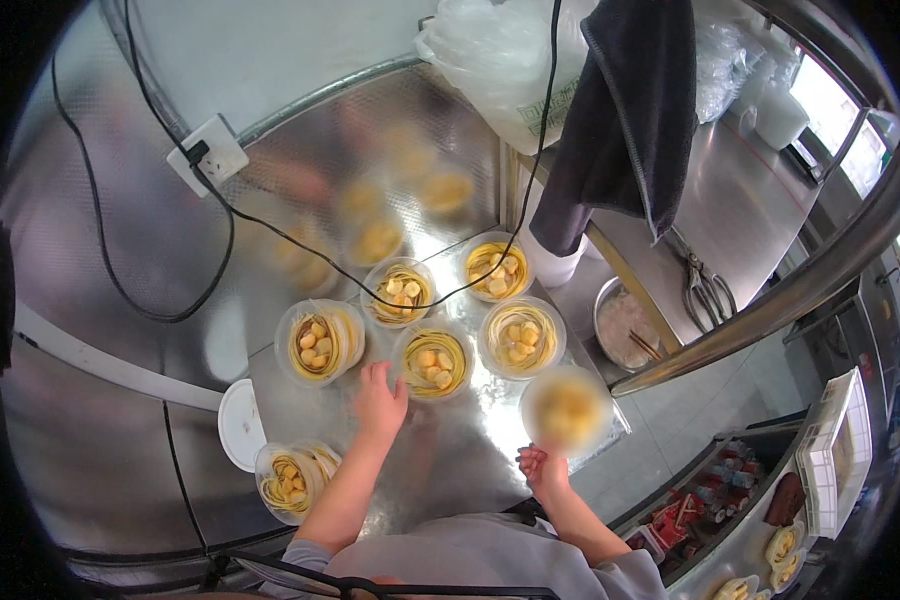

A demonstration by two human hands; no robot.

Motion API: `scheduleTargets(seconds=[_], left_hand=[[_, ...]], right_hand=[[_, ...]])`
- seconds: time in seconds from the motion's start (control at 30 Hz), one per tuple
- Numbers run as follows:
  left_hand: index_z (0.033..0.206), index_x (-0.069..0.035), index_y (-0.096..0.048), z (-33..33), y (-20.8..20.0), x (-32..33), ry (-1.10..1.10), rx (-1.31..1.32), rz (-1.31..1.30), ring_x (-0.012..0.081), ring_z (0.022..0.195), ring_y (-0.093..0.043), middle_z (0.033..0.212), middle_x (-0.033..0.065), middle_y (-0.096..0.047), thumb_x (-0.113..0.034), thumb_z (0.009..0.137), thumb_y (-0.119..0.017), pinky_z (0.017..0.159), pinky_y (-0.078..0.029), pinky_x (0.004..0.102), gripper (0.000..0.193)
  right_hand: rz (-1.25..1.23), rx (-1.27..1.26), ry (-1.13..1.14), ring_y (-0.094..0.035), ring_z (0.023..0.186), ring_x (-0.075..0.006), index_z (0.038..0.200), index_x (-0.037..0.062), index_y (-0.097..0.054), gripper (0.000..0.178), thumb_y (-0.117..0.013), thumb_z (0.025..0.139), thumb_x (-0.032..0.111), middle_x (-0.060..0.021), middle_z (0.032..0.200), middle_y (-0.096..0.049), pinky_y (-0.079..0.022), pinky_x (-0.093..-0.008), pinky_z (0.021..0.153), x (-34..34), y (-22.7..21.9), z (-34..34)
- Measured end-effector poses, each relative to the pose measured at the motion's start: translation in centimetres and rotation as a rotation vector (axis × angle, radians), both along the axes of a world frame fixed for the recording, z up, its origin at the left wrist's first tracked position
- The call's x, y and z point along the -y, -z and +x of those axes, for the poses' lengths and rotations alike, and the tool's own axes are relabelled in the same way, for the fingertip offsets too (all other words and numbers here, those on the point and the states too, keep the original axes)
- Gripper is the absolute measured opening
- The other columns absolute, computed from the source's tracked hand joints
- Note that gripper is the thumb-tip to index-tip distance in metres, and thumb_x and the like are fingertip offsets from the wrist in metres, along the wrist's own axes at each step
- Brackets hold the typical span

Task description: The person assembles multiple noodle bowls by adding ingredients from a refrigerator and a container. They place a white ingredient and then yellow fried pieces into bowls containing noodles, then store the finished bowls in the refrigerator.

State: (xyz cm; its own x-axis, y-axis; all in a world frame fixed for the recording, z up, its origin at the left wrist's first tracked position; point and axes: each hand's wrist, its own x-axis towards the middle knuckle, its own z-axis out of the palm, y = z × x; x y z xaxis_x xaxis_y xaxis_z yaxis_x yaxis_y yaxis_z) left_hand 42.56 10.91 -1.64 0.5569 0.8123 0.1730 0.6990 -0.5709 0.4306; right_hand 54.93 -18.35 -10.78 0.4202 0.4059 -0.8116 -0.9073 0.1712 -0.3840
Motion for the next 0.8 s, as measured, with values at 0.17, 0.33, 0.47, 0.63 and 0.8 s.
scheduleTargets(seconds=[0.17,0.33,0.47,0.63,0.8], left_hand=[[0.124,-0.002,-0.048,1.6,5.5,-1.3,-0.184,0.089,-0.2,0.0321,0.093,-0.064,0.097,0.0174,-0.06,-0.017,0.084,-0.065,0.079,-0.052,0.045,0.046],[0.127,0.001,-0.044,2.3,5.3,-1.4,-0.34,0.334,-0.941,0.0244,0.094,-0.063,0.095,0.0187,-0.06,-0.011,0.087,-0.061,0.081,-0.052,0.041,0.045],[0.127,-0.001,-0.045,0.1,10.2,-0.9,-0.365,0.518,-0.683,0.0251,0.101,-0.058,0.106,0.0176,-0.06,-0.006,0.09,-0.058,0.088,-0.05,0.0417,0.04],[0.116,0.0,-0.056,6.9,-1.0,-1.7,0.136,0.28,0.368,0.0317,0.096,-0.06,0.101,0.0184,-0.062,-0.008,0.085,-0.063,0.084,-0.047,0.0414,0.033],[0.118,0.002,-0.058,19.4,2.0,-9.9,0.232,0.469,-0.173,0.0364,0.096,-0.062,0.106,0.0206,-0.065,-0.006,0.086,-0.059,0.086,-0.049,0.0437,0.033]], right_hand=[[0.01,0.029,-0.079,-0.059,0.065,-0.0204,0.087,0.0002,-0.06,0.031,-0.045,0.093,0.027,-0.0115,0.077,-0.066,-0.047,-0.0292,0.058,2.1,0.5,0.5],[-0.039,0.093,-0.177,-0.059,0.064,-0.0182,0.088,0.0031,-0.061,0.027,-0.049,0.092,0.027,-0.009,0.078,-0.066,-0.046,-0.0283,0.059,3.0,-0.9,1.3],[-0.019,0.194,-0.249,-0.062,0.067,-0.0183,0.094,0.0026,-0.059,0.036,-0.047,0.097,0.037,-0.0103,0.08,-0.067,-0.047,-0.0284,0.059,3.5,-0.5,1.2],[-0.09,0.172,-0.131,-0.062,0.067,-0.0193,0.093,-0.001,-0.061,0.039,-0.047,0.097,0.035,-0.0135,0.082,-0.067,-0.048,-0.0292,0.06,4.4,-0.6,0.7],[-0.116,0.204,-0.159,-0.062,0.063,-0.0196,0.09,-0.0029,-0.065,0.036,-0.048,0.094,0.029,-0.0156,0.078,-0.068,-0.048,-0.0289,0.058,5.2,-1.5,-0.9]])
